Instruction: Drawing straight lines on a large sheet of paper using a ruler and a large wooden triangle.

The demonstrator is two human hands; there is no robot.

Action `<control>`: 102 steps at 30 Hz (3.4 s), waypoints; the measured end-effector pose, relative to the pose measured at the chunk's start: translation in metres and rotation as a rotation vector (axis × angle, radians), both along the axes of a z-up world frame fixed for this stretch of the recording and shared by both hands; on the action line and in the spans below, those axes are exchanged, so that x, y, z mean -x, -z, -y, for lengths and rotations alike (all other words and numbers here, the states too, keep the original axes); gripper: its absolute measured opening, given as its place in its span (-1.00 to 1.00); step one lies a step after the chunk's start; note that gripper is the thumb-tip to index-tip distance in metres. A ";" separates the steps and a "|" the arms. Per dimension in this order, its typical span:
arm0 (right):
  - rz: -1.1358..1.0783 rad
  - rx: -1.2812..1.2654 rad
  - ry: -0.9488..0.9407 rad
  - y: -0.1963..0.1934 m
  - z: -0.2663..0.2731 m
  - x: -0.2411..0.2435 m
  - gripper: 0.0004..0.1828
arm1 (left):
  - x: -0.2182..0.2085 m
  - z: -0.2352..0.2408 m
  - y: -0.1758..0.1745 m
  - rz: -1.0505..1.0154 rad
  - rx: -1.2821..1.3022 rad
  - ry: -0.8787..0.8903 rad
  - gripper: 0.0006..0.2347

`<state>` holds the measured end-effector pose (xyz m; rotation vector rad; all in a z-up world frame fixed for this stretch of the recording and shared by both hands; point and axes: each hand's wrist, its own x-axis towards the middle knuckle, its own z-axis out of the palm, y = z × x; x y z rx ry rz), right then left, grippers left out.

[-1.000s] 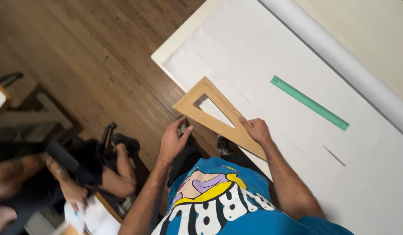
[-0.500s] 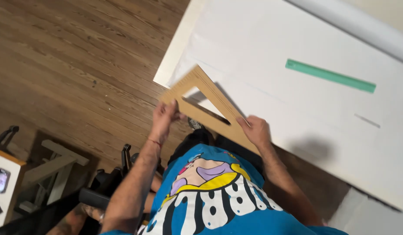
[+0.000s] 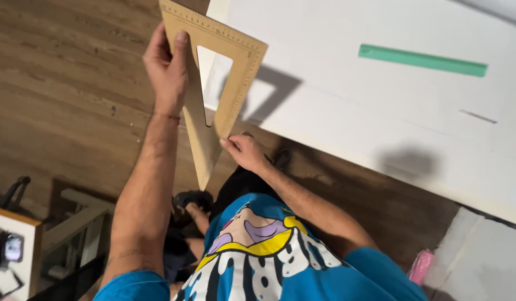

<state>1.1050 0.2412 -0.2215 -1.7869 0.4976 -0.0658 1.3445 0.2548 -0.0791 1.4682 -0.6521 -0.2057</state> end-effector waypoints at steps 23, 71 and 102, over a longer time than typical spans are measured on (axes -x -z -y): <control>-0.127 0.760 0.062 -0.003 0.221 0.050 -0.50 | 0.128 -0.068 0.097 -1.086 -0.078 -0.498 -0.80; 0.105 1.170 0.279 0.100 0.180 0.114 -0.55 | 0.084 -0.041 0.191 0.668 -0.812 0.126 -0.08; 0.078 1.206 0.460 0.096 0.176 0.114 -0.91 | 0.091 -0.039 0.196 0.638 -0.815 0.091 -0.17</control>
